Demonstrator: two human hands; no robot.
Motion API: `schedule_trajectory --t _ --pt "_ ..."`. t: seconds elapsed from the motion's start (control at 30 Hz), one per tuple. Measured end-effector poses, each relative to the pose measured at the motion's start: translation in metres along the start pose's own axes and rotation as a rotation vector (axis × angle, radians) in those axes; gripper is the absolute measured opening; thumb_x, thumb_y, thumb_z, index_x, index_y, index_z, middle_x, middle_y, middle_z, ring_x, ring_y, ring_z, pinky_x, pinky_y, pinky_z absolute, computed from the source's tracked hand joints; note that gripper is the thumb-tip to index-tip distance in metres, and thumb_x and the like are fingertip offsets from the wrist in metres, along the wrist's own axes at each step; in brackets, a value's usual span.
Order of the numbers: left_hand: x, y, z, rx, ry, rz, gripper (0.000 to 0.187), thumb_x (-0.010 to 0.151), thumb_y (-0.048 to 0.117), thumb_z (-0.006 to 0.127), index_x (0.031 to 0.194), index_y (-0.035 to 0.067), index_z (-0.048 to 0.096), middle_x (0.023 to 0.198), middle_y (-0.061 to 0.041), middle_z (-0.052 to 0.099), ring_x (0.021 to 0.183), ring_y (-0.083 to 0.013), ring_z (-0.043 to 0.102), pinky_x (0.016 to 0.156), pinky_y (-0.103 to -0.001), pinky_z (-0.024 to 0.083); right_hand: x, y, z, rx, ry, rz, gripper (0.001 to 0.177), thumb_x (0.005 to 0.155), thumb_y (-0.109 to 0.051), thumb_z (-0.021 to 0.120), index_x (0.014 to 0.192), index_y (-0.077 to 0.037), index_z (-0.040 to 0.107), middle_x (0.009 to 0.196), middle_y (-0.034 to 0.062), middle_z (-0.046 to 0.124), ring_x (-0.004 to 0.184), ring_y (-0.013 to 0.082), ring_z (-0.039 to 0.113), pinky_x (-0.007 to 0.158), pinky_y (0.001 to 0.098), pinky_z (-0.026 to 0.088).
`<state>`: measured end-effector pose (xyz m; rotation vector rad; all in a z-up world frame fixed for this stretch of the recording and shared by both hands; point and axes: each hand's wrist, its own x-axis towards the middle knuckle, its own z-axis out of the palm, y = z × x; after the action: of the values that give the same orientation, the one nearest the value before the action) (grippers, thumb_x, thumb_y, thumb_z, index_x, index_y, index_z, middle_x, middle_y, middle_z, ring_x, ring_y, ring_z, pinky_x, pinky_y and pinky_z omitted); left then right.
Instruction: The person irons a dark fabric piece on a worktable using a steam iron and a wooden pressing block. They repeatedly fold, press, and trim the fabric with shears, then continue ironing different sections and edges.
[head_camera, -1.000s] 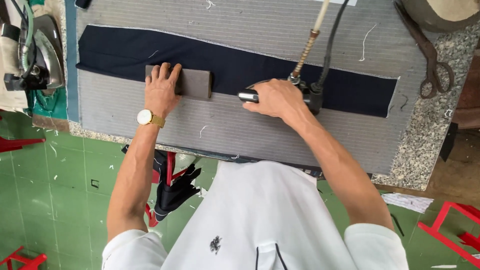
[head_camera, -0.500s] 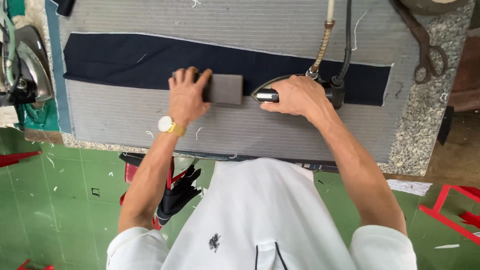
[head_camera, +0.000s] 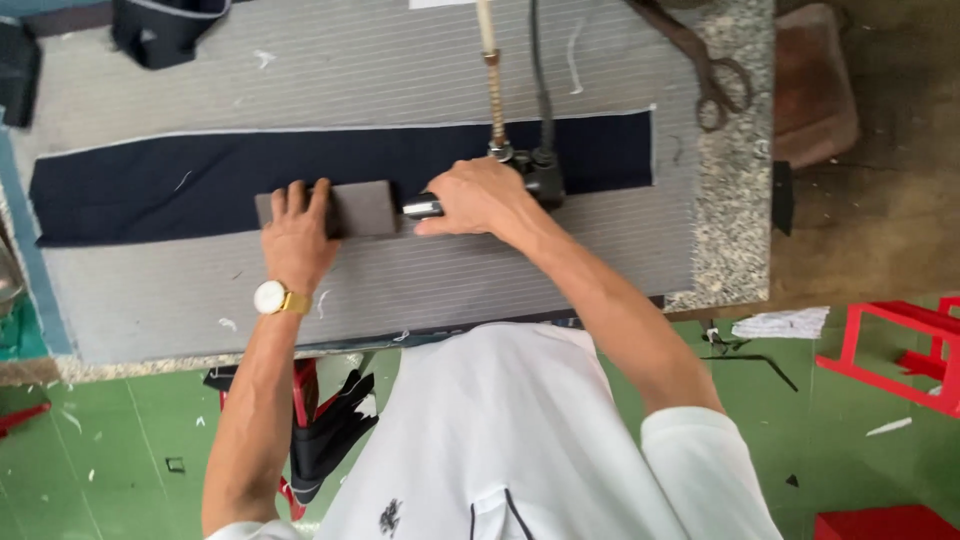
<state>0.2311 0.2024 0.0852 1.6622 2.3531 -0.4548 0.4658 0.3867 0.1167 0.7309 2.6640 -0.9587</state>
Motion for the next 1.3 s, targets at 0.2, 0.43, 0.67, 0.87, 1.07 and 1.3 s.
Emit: schedule_trajectory --t 0.2,0.43,0.67,0.87,1.07,1.3 --pt "0.001 0.003 0.007 0.032 -0.028 -0.047 0.095 0.075 0.027 0.089 0.158 0.018 0.043 0.147 -0.014 0.048 0.139 -0.0325 0.04 0.089 -0.049 0.06 0.007 0.021 0.028 0.018 0.066 -0.004 0.05 0.079 -0.066 0.07 0.077 -0.017 0.076 0.066 0.007 0.072 0.072 0.031 0.076 0.068 0.0425 0.058" --pt "0.003 0.004 0.01 0.044 -0.054 -0.095 0.097 0.076 0.03 0.089 0.16 0.023 0.041 0.151 -0.012 0.048 0.143 -0.0308 0.038 0.096 -0.051 0.058 -0.048 0.034 -0.026 0.019 -0.067 0.019 0.046 0.082 -0.057 0.071 0.085 -0.012 0.079 0.078 0.0153 0.076 0.085 0.0392 0.076 0.076 0.048 0.058" --pt "0.004 0.006 0.011 0.049 -0.043 -0.089 0.097 0.076 0.03 0.088 0.16 0.021 0.04 0.152 -0.012 0.045 0.143 -0.0304 0.036 0.094 -0.053 0.059 -0.087 0.078 -0.047 -0.031 -0.057 -0.007 0.048 0.085 -0.057 0.07 0.086 -0.01 0.078 0.077 0.0158 0.075 0.082 0.0394 0.076 0.078 0.0475 0.058" --pt "-0.004 0.014 0.001 0.066 -0.04 -0.129 0.096 0.078 0.028 0.088 0.161 0.023 0.041 0.154 -0.01 0.044 0.144 -0.0288 0.035 0.098 -0.049 0.058 -0.099 0.09 -0.057 -0.035 -0.065 -0.029 0.055 0.082 -0.065 0.07 0.085 -0.01 0.077 0.077 0.0157 0.075 0.082 0.0385 0.076 0.078 0.0474 0.058" --pt "-0.001 0.01 0.007 0.077 -0.029 -0.113 0.099 0.076 0.029 0.09 0.161 0.024 0.039 0.155 -0.01 0.045 0.145 -0.0296 0.036 0.102 -0.048 0.055 -0.097 0.1 -0.049 -0.059 -0.031 -0.063 0.059 0.082 -0.07 0.069 0.085 -0.011 0.076 0.073 0.0158 0.074 0.078 0.0378 0.076 0.074 0.0462 0.057" --pt "-0.002 0.009 0.005 0.078 -0.05 -0.103 0.098 0.077 0.031 0.089 0.161 0.025 0.039 0.156 -0.01 0.044 0.146 -0.03 0.035 0.099 -0.049 0.057 -0.1 0.108 -0.049 -0.08 -0.02 -0.056 0.058 0.083 -0.069 0.069 0.086 -0.012 0.076 0.074 0.0159 0.075 0.079 0.0371 0.076 0.074 0.046 0.057"
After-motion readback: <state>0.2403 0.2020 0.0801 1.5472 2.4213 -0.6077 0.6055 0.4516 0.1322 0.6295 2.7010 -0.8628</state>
